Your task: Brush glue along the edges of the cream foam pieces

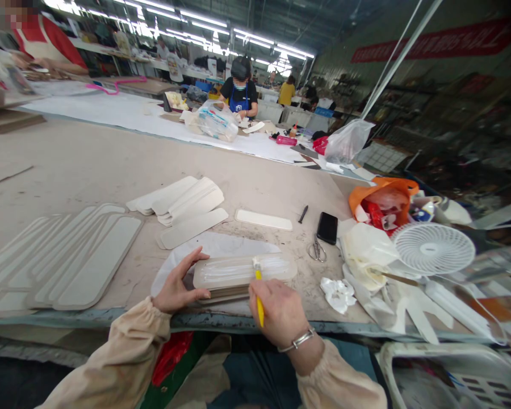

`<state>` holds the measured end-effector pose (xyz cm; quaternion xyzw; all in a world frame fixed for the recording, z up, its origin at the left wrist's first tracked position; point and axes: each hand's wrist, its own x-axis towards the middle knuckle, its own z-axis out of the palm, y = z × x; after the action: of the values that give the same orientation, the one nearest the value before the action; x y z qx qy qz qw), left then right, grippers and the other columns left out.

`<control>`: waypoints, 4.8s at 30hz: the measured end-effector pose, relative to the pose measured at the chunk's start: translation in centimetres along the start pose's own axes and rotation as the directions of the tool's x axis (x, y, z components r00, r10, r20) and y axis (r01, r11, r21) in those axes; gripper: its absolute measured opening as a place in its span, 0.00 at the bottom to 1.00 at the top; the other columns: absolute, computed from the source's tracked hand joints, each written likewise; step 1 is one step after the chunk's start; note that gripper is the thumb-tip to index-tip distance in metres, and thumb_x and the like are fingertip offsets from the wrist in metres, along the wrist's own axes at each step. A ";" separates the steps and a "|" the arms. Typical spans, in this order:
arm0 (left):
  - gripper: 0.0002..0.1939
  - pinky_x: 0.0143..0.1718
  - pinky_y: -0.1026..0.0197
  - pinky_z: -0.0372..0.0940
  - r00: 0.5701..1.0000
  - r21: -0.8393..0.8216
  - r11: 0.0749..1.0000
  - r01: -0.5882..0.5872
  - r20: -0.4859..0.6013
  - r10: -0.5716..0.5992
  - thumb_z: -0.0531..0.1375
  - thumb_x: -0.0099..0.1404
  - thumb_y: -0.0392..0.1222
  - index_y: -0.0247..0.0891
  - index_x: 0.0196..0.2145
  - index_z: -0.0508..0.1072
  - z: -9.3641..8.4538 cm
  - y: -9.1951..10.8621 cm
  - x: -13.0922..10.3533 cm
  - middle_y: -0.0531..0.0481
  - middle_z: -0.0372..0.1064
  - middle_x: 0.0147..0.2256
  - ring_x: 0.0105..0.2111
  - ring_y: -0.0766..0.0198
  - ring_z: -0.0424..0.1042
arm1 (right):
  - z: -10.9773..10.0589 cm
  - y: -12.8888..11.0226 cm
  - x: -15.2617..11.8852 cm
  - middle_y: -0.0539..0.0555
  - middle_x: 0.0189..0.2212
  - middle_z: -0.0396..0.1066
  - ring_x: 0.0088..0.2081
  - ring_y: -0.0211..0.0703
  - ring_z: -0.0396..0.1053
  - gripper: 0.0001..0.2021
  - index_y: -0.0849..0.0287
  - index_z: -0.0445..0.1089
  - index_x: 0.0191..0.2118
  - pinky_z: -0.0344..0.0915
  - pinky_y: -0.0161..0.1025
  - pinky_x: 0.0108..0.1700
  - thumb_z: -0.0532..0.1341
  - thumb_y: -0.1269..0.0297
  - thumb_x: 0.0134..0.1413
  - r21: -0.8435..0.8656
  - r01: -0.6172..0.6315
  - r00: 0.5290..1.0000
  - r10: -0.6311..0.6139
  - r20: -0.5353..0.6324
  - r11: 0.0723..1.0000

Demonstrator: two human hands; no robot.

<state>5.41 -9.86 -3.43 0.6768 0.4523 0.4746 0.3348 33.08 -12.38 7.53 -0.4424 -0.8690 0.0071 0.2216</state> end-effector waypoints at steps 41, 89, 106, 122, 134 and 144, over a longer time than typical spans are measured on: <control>0.15 0.52 0.38 0.62 0.929 0.751 0.547 0.368 -0.271 -0.254 0.62 0.55 0.42 0.31 0.39 0.76 -6.5 -1.4 8.0 0.32 0.72 0.41 0.47 0.38 0.70 | -1.4 10.3 -3.9 0.45 0.18 0.64 0.19 0.34 0.58 0.14 0.59 0.69 0.34 0.53 0.32 0.20 0.66 0.54 0.48 0.970 -0.130 0.378 0.915 -0.141 0.204; 0.23 0.33 0.60 0.64 0.919 0.296 0.871 0.393 -0.093 -0.383 0.62 0.53 0.49 0.32 0.44 0.77 0.5 8.9 5.4 0.52 0.70 0.25 0.26 0.63 0.68 | 2.8 7.5 -1.8 0.53 0.38 0.78 0.35 0.49 0.76 0.12 0.54 0.65 0.40 0.68 0.41 0.36 0.62 0.53 0.56 0.502 -0.388 0.738 0.587 -0.333 0.773; 0.21 0.32 0.59 0.64 0.865 0.231 0.834 0.500 -0.184 -0.468 0.61 0.57 0.53 0.33 0.38 0.80 -0.3 7.1 3.1 0.46 0.76 0.30 0.30 0.59 0.71 | 4.0 7.9 -2.1 0.51 0.38 0.77 0.32 0.46 0.75 0.13 0.54 0.67 0.42 0.66 0.39 0.33 0.61 0.52 0.57 0.390 -0.392 0.784 0.524 -0.332 0.833; 0.21 0.30 0.63 0.62 0.801 -0.082 0.837 0.541 -0.251 -0.543 0.69 0.46 0.47 0.33 0.37 0.77 0.7 7.1 2.7 0.55 0.68 0.24 0.26 0.67 0.66 | 4.2 7.4 -1.9 0.58 0.43 0.76 0.52 0.60 0.69 0.09 0.56 0.68 0.44 0.61 0.58 0.54 0.60 0.60 0.59 0.025 -0.308 0.861 0.290 -0.418 0.951; 0.21 0.28 0.65 0.60 0.765 -0.247 0.814 0.526 -0.280 -0.580 0.73 0.40 0.50 0.33 0.29 0.76 1.0 8.9 2.9 0.53 0.71 0.25 0.26 0.67 0.65 | 4.3 4.8 -1.8 0.56 0.43 0.76 0.51 0.48 0.72 0.03 0.54 0.64 0.42 0.50 0.59 0.64 0.58 0.65 0.62 0.205 -0.145 0.970 0.180 -0.163 0.968; 0.19 0.30 0.67 0.61 0.793 -0.391 0.821 0.416 -0.286 -0.538 0.72 0.45 0.48 0.34 0.31 0.75 1.6 9.0 2.3 0.53 0.71 0.28 0.29 0.67 0.66 | 4.1 9.5 -2.9 0.61 0.49 0.74 0.50 0.55 0.73 0.12 0.54 0.59 0.45 0.72 0.52 0.47 0.59 0.57 0.59 0.387 -0.424 0.776 0.549 -0.311 0.819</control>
<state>9.90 -11.04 4.76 0.3713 0.5868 0.5610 0.4507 40.24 -8.11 0.74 -0.6073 -0.6454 0.1016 0.4521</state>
